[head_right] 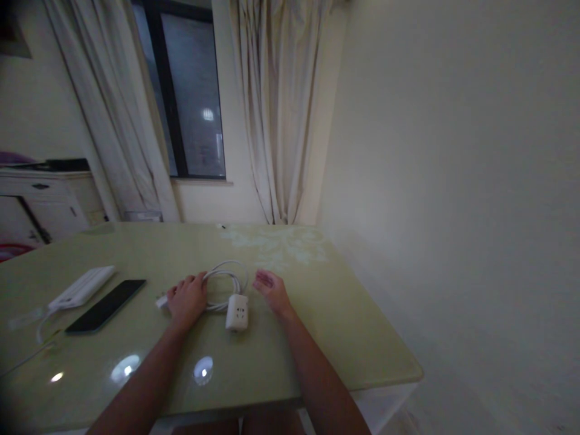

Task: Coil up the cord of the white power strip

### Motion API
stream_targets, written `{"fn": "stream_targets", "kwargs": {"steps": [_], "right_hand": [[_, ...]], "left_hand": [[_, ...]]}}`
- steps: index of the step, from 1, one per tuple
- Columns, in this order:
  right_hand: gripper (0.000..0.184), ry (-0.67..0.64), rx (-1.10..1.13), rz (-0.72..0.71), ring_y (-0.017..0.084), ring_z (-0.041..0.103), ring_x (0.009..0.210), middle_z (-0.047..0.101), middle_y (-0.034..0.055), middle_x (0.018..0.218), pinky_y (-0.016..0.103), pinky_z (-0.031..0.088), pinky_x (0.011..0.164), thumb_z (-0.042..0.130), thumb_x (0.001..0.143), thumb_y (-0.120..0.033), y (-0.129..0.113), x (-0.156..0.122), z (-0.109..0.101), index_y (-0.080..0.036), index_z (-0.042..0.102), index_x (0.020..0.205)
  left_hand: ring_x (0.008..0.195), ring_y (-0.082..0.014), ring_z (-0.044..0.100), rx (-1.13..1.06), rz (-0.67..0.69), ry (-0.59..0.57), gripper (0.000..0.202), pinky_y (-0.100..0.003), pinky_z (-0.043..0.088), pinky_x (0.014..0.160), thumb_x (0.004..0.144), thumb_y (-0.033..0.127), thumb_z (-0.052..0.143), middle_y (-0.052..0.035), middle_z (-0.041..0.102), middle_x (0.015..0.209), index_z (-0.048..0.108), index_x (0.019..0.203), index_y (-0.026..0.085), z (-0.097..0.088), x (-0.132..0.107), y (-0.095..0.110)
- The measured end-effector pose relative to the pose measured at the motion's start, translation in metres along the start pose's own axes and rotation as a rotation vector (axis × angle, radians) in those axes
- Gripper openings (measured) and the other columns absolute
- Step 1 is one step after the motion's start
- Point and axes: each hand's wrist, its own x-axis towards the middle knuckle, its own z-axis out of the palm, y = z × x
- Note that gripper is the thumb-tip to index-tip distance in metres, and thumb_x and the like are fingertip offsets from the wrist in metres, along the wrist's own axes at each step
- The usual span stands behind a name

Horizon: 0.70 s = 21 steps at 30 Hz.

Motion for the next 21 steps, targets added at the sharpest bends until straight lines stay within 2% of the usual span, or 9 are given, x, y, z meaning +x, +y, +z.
{"fn": "stream_targets", "kwargs": {"steps": [2, 3, 6, 8, 10, 12, 16, 19, 21], "right_hand": [[0.051, 0.017, -0.022, -0.001, 0.026, 0.066, 0.115, 0.071, 0.0112, 0.122, 0.046, 0.050, 0.104, 0.082, 0.070, -0.046, -0.003, 0.000, -0.002, -0.020, 0.072, 0.113], [0.048, 0.020, -0.035, 0.005, 0.026, 0.067, 0.114, 0.071, 0.0106, 0.122, 0.045, 0.051, 0.103, 0.080, 0.073, -0.046, -0.004, 0.000, -0.003, -0.021, 0.073, 0.113], [0.044, 0.031, -0.086, 0.018, 0.025, 0.068, 0.106, 0.072, 0.0098, 0.118, 0.043, 0.055, 0.095, 0.079, 0.074, -0.045, -0.002, 0.000, -0.003, -0.020, 0.074, 0.110], [0.044, 0.041, -0.130, 0.016, 0.024, 0.069, 0.097, 0.074, 0.0094, 0.111, 0.041, 0.056, 0.088, 0.078, 0.073, -0.045, 0.002, 0.001, -0.002, -0.020, 0.075, 0.109], [0.043, 0.042, -0.175, 0.009, 0.022, 0.068, 0.090, 0.074, 0.0089, 0.103, 0.039, 0.056, 0.083, 0.076, 0.074, -0.045, 0.006, 0.002, -0.001, -0.019, 0.075, 0.108], [0.041, 0.036, -0.215, -0.001, 0.020, 0.067, 0.084, 0.074, 0.0083, 0.099, 0.036, 0.056, 0.078, 0.073, 0.075, -0.044, 0.008, 0.002, -0.001, -0.019, 0.074, 0.108], [0.037, 0.037, -0.291, -0.024, 0.019, 0.065, 0.079, 0.073, 0.0066, 0.093, 0.033, 0.054, 0.073, 0.069, 0.078, -0.041, 0.006, 0.001, -0.002, -0.019, 0.073, 0.108], [0.034, 0.052, -0.367, -0.047, 0.019, 0.065, 0.081, 0.072, 0.0063, 0.094, 0.032, 0.054, 0.072, 0.067, 0.080, -0.039, 0.004, -0.002, 0.000, -0.020, 0.073, 0.107], [0.029, 0.069, -0.435, -0.084, 0.019, 0.066, 0.086, 0.071, 0.0070, 0.102, 0.031, 0.054, 0.073, 0.065, 0.082, -0.036, 0.003, -0.004, 0.002, -0.020, 0.072, 0.106]], "left_hand": [[0.113, -0.0329, 0.057, -0.001, -0.123, 0.119, 0.046, -0.050, 0.034, 0.101, 0.101, 0.035, 0.033, -0.0164, 0.066, 0.124, 0.058, 0.136, 0.018, -0.001, 0.005, -0.011], [0.116, -0.0332, 0.055, -0.013, -0.142, 0.172, 0.047, -0.050, 0.033, 0.104, 0.101, 0.036, 0.035, -0.0175, 0.063, 0.128, 0.056, 0.138, 0.016, -0.002, 0.006, -0.014], [0.124, -0.0322, 0.051, -0.086, -0.034, 0.236, 0.046, -0.049, 0.029, 0.111, 0.099, 0.037, 0.040, -0.0161, 0.058, 0.138, 0.057, 0.136, 0.016, -0.006, 0.001, -0.009], [0.126, -0.0299, 0.051, -0.146, 0.165, 0.143, 0.040, -0.047, 0.029, 0.112, 0.097, 0.036, 0.043, -0.0123, 0.060, 0.137, 0.061, 0.129, 0.021, -0.008, -0.007, 0.001], [0.125, -0.0280, 0.053, -0.182, 0.352, -0.012, 0.038, -0.046, 0.032, 0.110, 0.094, 0.030, 0.048, -0.0104, 0.061, 0.135, 0.060, 0.129, 0.023, -0.008, -0.015, 0.011], [0.126, -0.0274, 0.054, -0.170, 0.427, -0.126, 0.048, -0.046, 0.035, 0.107, 0.087, 0.019, 0.050, -0.0106, 0.059, 0.137, 0.055, 0.135, 0.024, -0.004, -0.019, 0.015], [0.127, -0.0259, 0.054, -0.131, 0.385, -0.182, 0.063, -0.042, 0.039, 0.105, 0.084, 0.003, 0.043, -0.0112, 0.059, 0.139, 0.049, 0.143, 0.024, 0.007, -0.008, 0.004], [0.119, -0.0265, 0.058, -0.146, 0.258, -0.153, 0.053, -0.040, 0.045, 0.101, 0.090, 0.005, 0.037, -0.0148, 0.062, 0.132, 0.056, 0.138, 0.017, 0.013, 0.006, -0.009], [0.116, -0.0290, 0.060, -0.140, 0.161, -0.080, 0.047, -0.041, 0.047, 0.099, 0.092, 0.009, 0.036, -0.0165, 0.063, 0.129, 0.059, 0.133, 0.014, 0.013, 0.011, -0.013]]}}
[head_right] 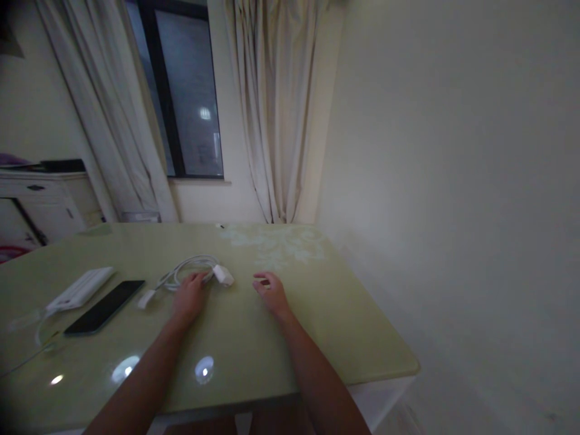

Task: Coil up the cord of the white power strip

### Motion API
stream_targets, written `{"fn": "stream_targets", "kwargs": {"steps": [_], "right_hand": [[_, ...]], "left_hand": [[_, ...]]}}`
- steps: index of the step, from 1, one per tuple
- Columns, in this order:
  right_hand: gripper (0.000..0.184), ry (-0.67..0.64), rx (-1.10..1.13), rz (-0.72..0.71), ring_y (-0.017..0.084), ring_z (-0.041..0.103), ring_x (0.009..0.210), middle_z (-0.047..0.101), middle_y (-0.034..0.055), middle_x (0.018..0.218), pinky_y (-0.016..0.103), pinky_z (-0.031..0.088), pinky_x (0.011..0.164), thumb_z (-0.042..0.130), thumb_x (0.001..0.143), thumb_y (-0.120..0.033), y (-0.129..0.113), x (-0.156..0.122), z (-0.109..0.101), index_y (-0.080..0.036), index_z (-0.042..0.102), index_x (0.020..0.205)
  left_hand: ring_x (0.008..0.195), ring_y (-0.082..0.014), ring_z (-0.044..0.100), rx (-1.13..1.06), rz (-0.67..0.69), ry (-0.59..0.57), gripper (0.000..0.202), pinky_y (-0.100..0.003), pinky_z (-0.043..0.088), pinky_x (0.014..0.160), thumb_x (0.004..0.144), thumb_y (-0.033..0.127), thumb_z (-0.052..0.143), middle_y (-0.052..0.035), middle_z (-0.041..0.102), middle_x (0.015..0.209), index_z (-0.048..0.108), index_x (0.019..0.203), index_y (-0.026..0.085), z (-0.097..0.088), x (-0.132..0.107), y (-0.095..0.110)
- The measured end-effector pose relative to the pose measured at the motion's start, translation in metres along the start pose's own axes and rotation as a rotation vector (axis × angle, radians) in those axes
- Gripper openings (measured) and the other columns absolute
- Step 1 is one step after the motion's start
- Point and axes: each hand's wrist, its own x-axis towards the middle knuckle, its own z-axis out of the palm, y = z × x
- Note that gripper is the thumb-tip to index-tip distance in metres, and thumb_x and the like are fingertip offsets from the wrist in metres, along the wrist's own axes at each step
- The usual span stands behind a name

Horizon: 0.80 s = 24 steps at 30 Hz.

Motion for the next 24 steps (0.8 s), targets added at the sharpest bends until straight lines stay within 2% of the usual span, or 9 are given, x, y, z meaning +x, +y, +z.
{"fn": "stream_targets", "kwargs": {"steps": [2, 4, 6, 8, 9, 12, 17, 24], "right_hand": [[0.025, 0.011, -0.081, -0.042, 0.018, 0.067, 0.087, 0.070, 0.0074, 0.108, 0.029, 0.054, 0.072, 0.062, 0.085, -0.032, -0.003, -0.003, 0.002, -0.021, 0.072, 0.105], [0.023, -0.018, -0.185, -0.097, 0.017, 0.066, 0.088, 0.068, 0.0079, 0.111, 0.028, 0.054, 0.072, 0.060, 0.086, -0.028, -0.008, -0.008, 0.004, -0.021, 0.072, 0.105], [0.025, -0.099, -0.315, -0.193, 0.019, 0.065, 0.097, 0.067, 0.0082, 0.116, 0.030, 0.055, 0.080, 0.062, 0.086, -0.025, -0.013, -0.013, 0.005, -0.022, 0.072, 0.108], [0.030, -0.217, -0.442, -0.306, 0.022, 0.062, 0.111, 0.066, 0.0086, 0.123, 0.033, 0.051, 0.095, 0.064, 0.085, -0.024, -0.017, -0.018, 0.006, -0.023, 0.071, 0.114], [0.031, -0.276, -0.496, -0.341, 0.023, 0.061, 0.115, 0.067, 0.0092, 0.124, 0.035, 0.049, 0.100, 0.064, 0.085, -0.023, -0.019, -0.020, 0.007, -0.023, 0.071, 0.115], [0.028, -0.377, -0.599, -0.336, 0.025, 0.063, 0.114, 0.070, 0.0120, 0.122, 0.035, 0.047, 0.102, 0.062, 0.084, -0.020, -0.018, -0.024, 0.011, -0.019, 0.074, 0.110], [0.027, -0.394, -0.650, -0.325, 0.025, 0.067, 0.108, 0.072, 0.0118, 0.118, 0.033, 0.050, 0.097, 0.062, 0.084, -0.020, -0.013, -0.025, 0.014, -0.018, 0.074, 0.107], [0.024, -0.390, -0.640, -0.327, 0.024, 0.067, 0.105, 0.073, 0.0115, 0.115, 0.032, 0.049, 0.094, 0.062, 0.084, -0.020, -0.013, -0.025, 0.013, -0.018, 0.074, 0.105]], "left_hand": [[0.117, -0.0301, 0.059, -0.027, -0.005, 0.095, 0.046, -0.044, 0.046, 0.101, 0.093, 0.011, 0.036, -0.0158, 0.063, 0.129, 0.060, 0.132, 0.014, -0.002, -0.002, 0.004], [0.122, -0.0284, 0.057, -0.140, 0.090, 0.173, 0.044, -0.044, 0.044, 0.106, 0.093, 0.013, 0.038, -0.0139, 0.062, 0.131, 0.059, 0.132, 0.016, -0.003, -0.009, 0.017], [0.126, -0.0250, 0.055, -0.308, 0.233, 0.189, 0.042, -0.041, 0.043, 0.110, 0.095, 0.018, 0.040, -0.0124, 0.062, 0.132, 0.059, 0.133, 0.018, -0.006, -0.019, 0.036], [0.127, -0.0230, 0.056, -0.453, 0.365, 0.126, 0.040, -0.039, 0.043, 0.111, 0.098, 0.027, 0.042, -0.0113, 0.063, 0.134, 0.060, 0.134, 0.020, -0.009, -0.029, 0.057], [0.126, -0.0225, 0.057, -0.496, 0.441, 0.051, 0.041, -0.038, 0.044, 0.110, 0.099, 0.031, 0.042, -0.0108, 0.063, 0.135, 0.061, 0.134, 0.022, -0.010, -0.033, 0.066], [0.122, -0.0211, 0.060, -0.568, 0.567, -0.127, 0.040, -0.036, 0.047, 0.107, 0.101, 0.035, 0.040, -0.0096, 0.066, 0.132, 0.064, 0.131, 0.024, -0.014, -0.041, 0.080], [0.114, -0.0218, 0.065, -0.668, 0.530, -0.227, 0.039, -0.037, 0.049, 0.103, 0.100, 0.041, 0.046, -0.0093, 0.070, 0.125, 0.068, 0.126, 0.024, -0.013, -0.038, 0.068], [0.115, -0.0239, 0.065, -0.724, 0.492, -0.245, 0.039, -0.040, 0.049, 0.105, 0.098, 0.045, 0.048, -0.0091, 0.071, 0.126, 0.070, 0.125, 0.025, -0.011, -0.036, 0.064]]}}
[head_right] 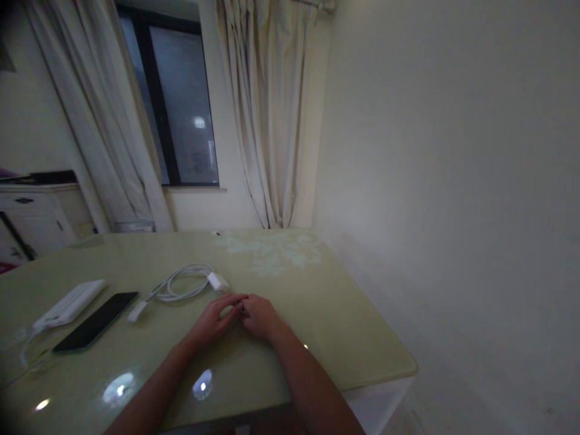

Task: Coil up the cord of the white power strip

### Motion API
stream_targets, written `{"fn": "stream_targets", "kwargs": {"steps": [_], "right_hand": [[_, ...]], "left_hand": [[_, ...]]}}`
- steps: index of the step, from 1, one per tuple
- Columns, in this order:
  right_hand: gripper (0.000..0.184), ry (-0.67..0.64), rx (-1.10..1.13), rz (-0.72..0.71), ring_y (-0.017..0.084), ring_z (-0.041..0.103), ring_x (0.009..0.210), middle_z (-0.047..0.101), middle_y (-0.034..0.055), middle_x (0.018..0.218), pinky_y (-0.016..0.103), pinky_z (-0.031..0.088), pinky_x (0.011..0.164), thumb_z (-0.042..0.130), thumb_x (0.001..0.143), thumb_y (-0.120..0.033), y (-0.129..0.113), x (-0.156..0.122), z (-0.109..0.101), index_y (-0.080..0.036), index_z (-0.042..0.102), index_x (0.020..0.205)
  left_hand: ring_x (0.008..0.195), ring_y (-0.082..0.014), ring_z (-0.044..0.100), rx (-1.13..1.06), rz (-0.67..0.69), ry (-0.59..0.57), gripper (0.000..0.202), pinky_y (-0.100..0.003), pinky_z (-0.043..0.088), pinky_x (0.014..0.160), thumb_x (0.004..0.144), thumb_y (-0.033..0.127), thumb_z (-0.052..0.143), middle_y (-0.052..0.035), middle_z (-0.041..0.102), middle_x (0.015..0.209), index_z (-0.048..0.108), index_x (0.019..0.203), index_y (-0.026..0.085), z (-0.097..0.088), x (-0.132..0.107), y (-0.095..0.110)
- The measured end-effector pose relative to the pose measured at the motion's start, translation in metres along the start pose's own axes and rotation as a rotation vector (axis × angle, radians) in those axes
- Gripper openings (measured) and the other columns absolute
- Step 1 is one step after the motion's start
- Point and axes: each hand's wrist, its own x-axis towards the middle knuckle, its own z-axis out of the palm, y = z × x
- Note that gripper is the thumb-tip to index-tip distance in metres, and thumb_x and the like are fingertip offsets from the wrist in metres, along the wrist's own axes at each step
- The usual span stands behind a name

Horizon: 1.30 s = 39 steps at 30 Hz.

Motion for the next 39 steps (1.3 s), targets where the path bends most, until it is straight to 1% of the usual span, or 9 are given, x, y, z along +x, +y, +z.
{"fn": "stream_targets", "kwargs": {"steps": [5, 8, 12, 16, 22, 29, 32, 36, 39], "right_hand": [[0.025, 0.013, 0.014, 0.003, 0.023, 0.067, 0.101, 0.073, 0.0100, 0.112, 0.031, 0.049, 0.092, 0.061, 0.084, -0.018, -0.003, 0.001, 0.000, -0.019, 0.074, 0.106], [0.031, 0.065, 0.093, -0.010, 0.020, 0.067, 0.096, 0.074, 0.0080, 0.111, 0.029, 0.049, 0.089, 0.059, 0.087, -0.019, -0.005, 0.002, -0.003, -0.020, 0.072, 0.116], [0.030, 0.134, 0.174, 0.030, 0.017, 0.068, 0.088, 0.073, 0.0067, 0.111, 0.027, 0.050, 0.084, 0.059, 0.092, -0.025, -0.004, 0.002, -0.007, -0.022, 0.071, 0.119], [0.030, 0.137, 0.177, 0.050, 0.016, 0.067, 0.085, 0.072, 0.0063, 0.109, 0.027, 0.051, 0.083, 0.060, 0.090, -0.024, -0.002, 0.003, -0.005, -0.022, 0.072, 0.118], [0.026, 0.311, 0.367, 0.190, 0.017, 0.066, 0.083, 0.072, 0.0070, 0.105, 0.027, 0.052, 0.076, 0.059, 0.091, -0.030, 0.002, 0.011, -0.002, -0.021, 0.072, 0.112], [0.030, 0.596, 0.504, 0.371, 0.020, 0.067, 0.093, 0.073, 0.0077, 0.102, 0.031, 0.051, 0.084, 0.051, 0.095, -0.042, 0.026, 0.015, -0.011, -0.019, 0.069, 0.103], [0.021, 0.512, 0.379, 0.442, 0.020, 0.068, 0.086, 0.074, 0.0078, 0.097, 0.031, 0.051, 0.081, 0.061, 0.089, -0.033, 0.032, 0.013, -0.012, -0.019, 0.070, 0.101], [0.021, 0.334, 0.097, 0.411, 0.021, 0.067, 0.088, 0.073, 0.0084, 0.101, 0.030, 0.048, 0.080, 0.071, 0.082, -0.025, 0.032, 0.013, -0.013, -0.020, 0.072, 0.102], [0.020, 0.305, -0.021, 0.386, 0.022, 0.066, 0.097, 0.072, 0.0099, 0.107, 0.030, 0.046, 0.085, 0.066, 0.085, -0.018, 0.029, 0.015, -0.014, -0.020, 0.072, 0.104]], "left_hand": [[0.115, -0.0239, 0.064, 0.055, -0.012, 0.003, 0.039, -0.042, 0.048, 0.106, 0.099, 0.039, 0.043, -0.0102, 0.070, 0.124, 0.069, 0.124, 0.024, 0.004, 0.001, -0.005], [0.126, -0.0246, 0.056, 0.285, -0.070, 0.196, 0.041, -0.044, 0.043, 0.111, 0.098, 0.024, 0.037, -0.0128, 0.063, 0.134, 0.064, 0.129, 0.020, 0.003, 0.002, -0.015], [0.136, -0.0347, 0.044, 0.705, -0.447, 0.484, 0.053, -0.053, 0.038, 0.110, 0.092, 0.017, 0.042, -0.0194, 0.047, 0.150, 0.049, 0.144, 0.013, -0.010, -0.004, -0.034], [0.136, -0.0399, 0.043, 0.846, -0.679, 0.387, 0.045, -0.059, 0.032, 0.109, 0.093, 0.026, 0.043, -0.0220, 0.056, 0.139, 0.058, 0.133, 0.012, -0.026, -0.012, -0.053], [0.106, -0.0310, 0.064, 0.690, -0.544, 0.213, 0.039, -0.052, 0.036, 0.107, 0.097, 0.038, 0.041, -0.0167, 0.071, 0.113, 0.069, 0.109, 0.013, -0.034, -0.008, -0.055], [0.089, -0.0216, 0.064, 0.481, -0.239, 0.022, 0.041, -0.031, 0.047, 0.081, 0.101, 0.042, 0.038, -0.0069, 0.072, 0.089, 0.067, 0.081, 0.021, 0.004, 0.001, -0.012], [0.087, -0.0211, 0.065, 0.442, -0.170, -0.012, 0.036, -0.031, 0.047, 0.080, 0.100, 0.041, 0.043, -0.0059, 0.071, 0.088, 0.068, 0.083, 0.022, 0.014, 0.001, 0.000], [0.104, -0.0211, 0.064, 0.405, -0.165, 0.130, 0.026, -0.033, 0.048, 0.093, 0.098, 0.029, 0.044, -0.0078, 0.068, 0.114, 0.067, 0.110, 0.022, 0.008, 0.008, -0.004], [0.119, -0.0261, 0.057, 0.586, -0.238, 0.194, 0.034, -0.041, 0.041, 0.106, 0.094, 0.024, 0.050, -0.0114, 0.064, 0.127, 0.064, 0.124, 0.021, 0.002, 0.020, -0.012]]}}
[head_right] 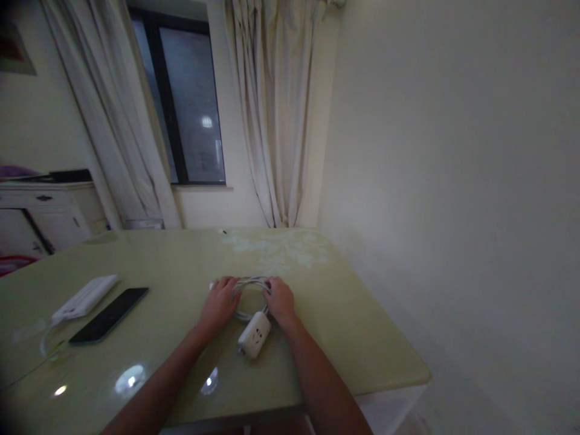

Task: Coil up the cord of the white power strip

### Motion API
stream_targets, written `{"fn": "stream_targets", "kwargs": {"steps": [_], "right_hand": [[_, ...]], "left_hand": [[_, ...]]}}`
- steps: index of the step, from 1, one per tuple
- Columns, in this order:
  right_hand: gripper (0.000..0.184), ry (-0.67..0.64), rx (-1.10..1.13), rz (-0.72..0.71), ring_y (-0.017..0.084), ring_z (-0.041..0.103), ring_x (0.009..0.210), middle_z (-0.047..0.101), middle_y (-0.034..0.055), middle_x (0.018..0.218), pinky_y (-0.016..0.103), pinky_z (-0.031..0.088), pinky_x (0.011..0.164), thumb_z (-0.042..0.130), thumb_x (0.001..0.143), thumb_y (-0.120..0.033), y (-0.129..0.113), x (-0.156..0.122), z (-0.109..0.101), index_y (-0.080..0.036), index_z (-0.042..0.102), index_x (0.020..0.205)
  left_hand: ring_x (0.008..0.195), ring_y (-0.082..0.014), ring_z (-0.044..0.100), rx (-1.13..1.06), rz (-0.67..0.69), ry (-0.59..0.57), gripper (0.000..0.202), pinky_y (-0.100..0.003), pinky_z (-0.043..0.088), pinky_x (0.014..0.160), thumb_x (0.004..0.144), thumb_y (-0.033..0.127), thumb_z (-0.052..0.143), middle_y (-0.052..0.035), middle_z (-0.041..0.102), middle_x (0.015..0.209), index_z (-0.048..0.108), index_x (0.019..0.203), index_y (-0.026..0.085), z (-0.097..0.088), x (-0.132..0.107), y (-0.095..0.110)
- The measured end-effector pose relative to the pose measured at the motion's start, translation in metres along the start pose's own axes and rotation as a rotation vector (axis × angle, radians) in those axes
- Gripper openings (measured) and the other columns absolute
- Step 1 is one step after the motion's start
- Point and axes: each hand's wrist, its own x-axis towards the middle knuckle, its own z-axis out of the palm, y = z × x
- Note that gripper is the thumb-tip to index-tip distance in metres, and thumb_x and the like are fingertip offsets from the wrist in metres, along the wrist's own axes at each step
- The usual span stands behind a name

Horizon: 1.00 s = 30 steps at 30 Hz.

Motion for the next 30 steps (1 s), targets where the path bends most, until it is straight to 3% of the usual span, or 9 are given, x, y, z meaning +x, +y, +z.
{"fn": "stream_targets", "kwargs": {"steps": [4, 6, 10, 13, 15, 17, 20, 24, 30], "right_hand": [[0.022, -0.008, -0.023, -0.028, 0.023, 0.066, 0.100, 0.072, 0.0100, 0.109, 0.030, 0.046, 0.086, 0.062, 0.090, -0.018, -0.005, -0.001, -0.005, -0.021, 0.073, 0.110], [0.023, 0.019, -0.049, -0.044, 0.022, 0.065, 0.101, 0.072, 0.0081, 0.110, 0.030, 0.045, 0.087, 0.060, 0.094, -0.020, -0.007, -0.003, -0.008, -0.023, 0.073, 0.113], [0.021, 0.138, -0.167, -0.053, 0.022, 0.062, 0.103, 0.072, 0.0069, 0.108, 0.030, 0.044, 0.090, 0.057, 0.097, -0.022, -0.013, -0.007, -0.020, -0.023, 0.074, 0.111], [0.020, 0.180, -0.294, -0.181, 0.024, 0.058, 0.106, 0.069, 0.0083, 0.111, 0.033, 0.042, 0.092, 0.058, 0.097, -0.024, -0.023, -0.002, -0.031, -0.024, 0.073, 0.111], [0.020, 0.116, -0.379, -0.332, 0.024, 0.056, 0.106, 0.068, 0.0087, 0.110, 0.034, 0.041, 0.092, 0.058, 0.098, -0.023, -0.035, 0.006, -0.034, -0.024, 0.072, 0.112], [0.017, 0.003, -0.456, -0.448, 0.024, 0.056, 0.105, 0.067, 0.0092, 0.107, 0.034, 0.041, 0.090, 0.060, 0.096, -0.023, -0.049, 0.015, -0.033, -0.023, 0.071, 0.110], [0.015, -0.094, -0.517, -0.486, 0.025, 0.057, 0.105, 0.065, 0.0107, 0.107, 0.034, 0.043, 0.086, 0.067, 0.092, -0.031, -0.066, 0.026, -0.023, -0.020, 0.072, 0.101], [0.021, -0.057, -0.439, -0.434, 0.023, 0.059, 0.102, 0.064, 0.0103, 0.108, 0.031, 0.044, 0.082, 0.063, 0.096, -0.037, -0.068, 0.027, -0.008, -0.019, 0.073, 0.092], [0.018, 0.042, -0.033, -0.271, 0.018, 0.063, 0.090, 0.070, 0.0042, 0.094, 0.026, 0.044, 0.075, 0.061, 0.097, -0.036, -0.047, 0.017, -0.012, -0.022, 0.071, 0.092]], "left_hand": [[0.119, -0.0314, 0.057, 0.199, -0.059, -0.057, 0.027, -0.062, 0.019, 0.116, 0.094, 0.029, 0.052, -0.0119, 0.070, 0.116, 0.069, 0.114, 0.023, 0.004, 0.014, 0.001], [0.116, -0.0307, 0.058, 0.209, -0.086, -0.081, 0.027, -0.066, 0.019, 0.113, 0.097, 0.031, 0.047, -0.0107, 0.071, 0.111, 0.070, 0.108, 0.024, 0.005, 0.016, 0.004], [0.108, -0.0277, 0.059, 0.164, -0.147, -0.070, 0.032, -0.047, 0.044, 0.094, 0.102, 0.036, 0.039, -0.0100, 0.068, 0.108, 0.068, 0.104, 0.023, 0.004, 0.012, 0.009], [0.106, -0.0252, 0.057, 0.116, -0.154, 0.009, 0.032, -0.037, 0.046, 0.085, 0.103, 0.036, 0.038, -0.0094, 0.066, 0.109, 0.066, 0.103, 0.022, 0.005, 0.007, 0.011], [0.104, -0.0240, 0.057, 0.071, -0.142, 0.067, 0.030, -0.035, 0.045, 0.085, 0.103, 0.034, 0.039, -0.0091, 0.065, 0.107, 0.066, 0.100, 0.022, 0.007, 0.005, 0.010], [0.099, -0.0232, 0.057, 0.014, -0.111, 0.129, 0.029, -0.034, 0.045, 0.085, 0.103, 0.032, 0.040, -0.0087, 0.064, 0.102, 0.065, 0.096, 0.021, 0.010, 0.004, 0.007], [0.092, -0.0236, 0.056, -0.089, -0.050, 0.237, 0.030, -0.036, 0.047, 0.085, 0.102, 0.030, 0.039, -0.0086, 0.062, 0.094, 0.064, 0.089, 0.019, 0.013, 0.004, 0.001], [0.094, -0.0245, 0.056, -0.258, 0.009, 0.349, 0.029, -0.041, 0.049, 0.089, 0.102, 0.034, 0.041, -0.0096, 0.061, 0.097, 0.064, 0.091, 0.019, 0.015, 0.003, -0.004], [0.123, -0.0303, 0.050, -0.332, -0.055, 0.480, 0.027, -0.054, 0.043, 0.106, 0.098, 0.039, 0.049, -0.0149, 0.053, 0.126, 0.067, 0.098, 0.019, 0.015, 0.003, 0.002]]}}
